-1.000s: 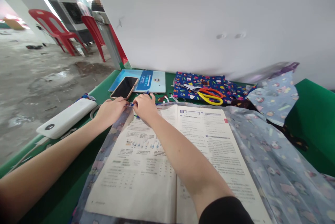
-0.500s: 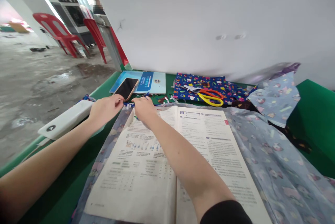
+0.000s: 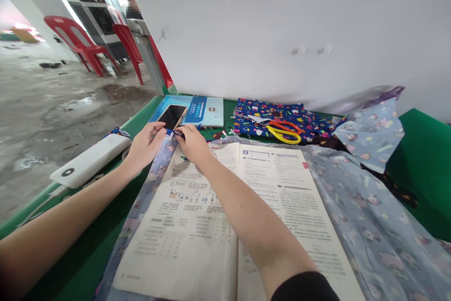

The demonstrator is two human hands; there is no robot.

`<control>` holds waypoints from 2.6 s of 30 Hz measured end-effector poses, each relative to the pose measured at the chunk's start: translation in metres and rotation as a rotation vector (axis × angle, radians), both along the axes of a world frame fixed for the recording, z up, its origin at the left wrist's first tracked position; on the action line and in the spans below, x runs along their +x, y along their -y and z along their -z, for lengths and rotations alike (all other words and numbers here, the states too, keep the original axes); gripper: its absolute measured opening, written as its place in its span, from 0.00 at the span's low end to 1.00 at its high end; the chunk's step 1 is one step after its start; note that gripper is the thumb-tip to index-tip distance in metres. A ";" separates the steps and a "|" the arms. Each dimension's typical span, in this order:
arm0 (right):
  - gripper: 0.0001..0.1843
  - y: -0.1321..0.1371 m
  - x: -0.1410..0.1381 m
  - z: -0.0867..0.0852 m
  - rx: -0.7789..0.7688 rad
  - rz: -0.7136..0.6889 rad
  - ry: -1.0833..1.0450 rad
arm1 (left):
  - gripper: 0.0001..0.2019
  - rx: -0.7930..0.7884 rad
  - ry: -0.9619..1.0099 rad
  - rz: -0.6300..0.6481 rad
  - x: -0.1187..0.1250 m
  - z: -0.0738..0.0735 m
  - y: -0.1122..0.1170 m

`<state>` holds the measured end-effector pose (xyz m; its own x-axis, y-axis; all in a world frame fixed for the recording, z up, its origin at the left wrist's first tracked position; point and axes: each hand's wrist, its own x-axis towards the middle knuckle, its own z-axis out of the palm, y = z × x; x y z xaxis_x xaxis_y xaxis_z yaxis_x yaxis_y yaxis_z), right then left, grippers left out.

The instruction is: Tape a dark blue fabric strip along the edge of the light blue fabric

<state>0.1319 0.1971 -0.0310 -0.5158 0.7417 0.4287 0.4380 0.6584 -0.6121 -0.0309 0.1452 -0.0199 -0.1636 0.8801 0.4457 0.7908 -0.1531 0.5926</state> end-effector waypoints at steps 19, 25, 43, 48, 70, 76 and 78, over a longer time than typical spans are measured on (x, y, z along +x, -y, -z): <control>0.09 -0.003 0.003 0.002 0.078 0.014 -0.050 | 0.17 -0.119 0.279 0.008 0.008 0.013 0.012; 0.08 -0.003 0.005 0.001 0.133 0.046 0.117 | 0.17 -0.179 0.389 0.089 0.012 0.022 0.013; 0.13 -0.003 0.007 0.002 0.218 -0.027 0.149 | 0.18 -0.205 0.284 0.105 0.006 0.030 0.003; 0.15 -0.003 0.006 0.003 0.227 -0.024 0.189 | 0.16 -0.211 0.120 0.099 0.003 0.028 0.002; 0.11 -0.001 0.006 -0.001 0.177 0.009 0.267 | 0.16 -0.211 0.117 0.070 0.007 0.019 0.006; 0.08 0.002 0.006 0.000 0.174 0.054 0.169 | 0.17 -0.211 0.168 0.099 0.005 0.020 0.005; 0.08 0.002 0.006 -0.001 0.163 0.046 0.147 | 0.16 -0.208 0.164 0.092 0.005 0.020 0.005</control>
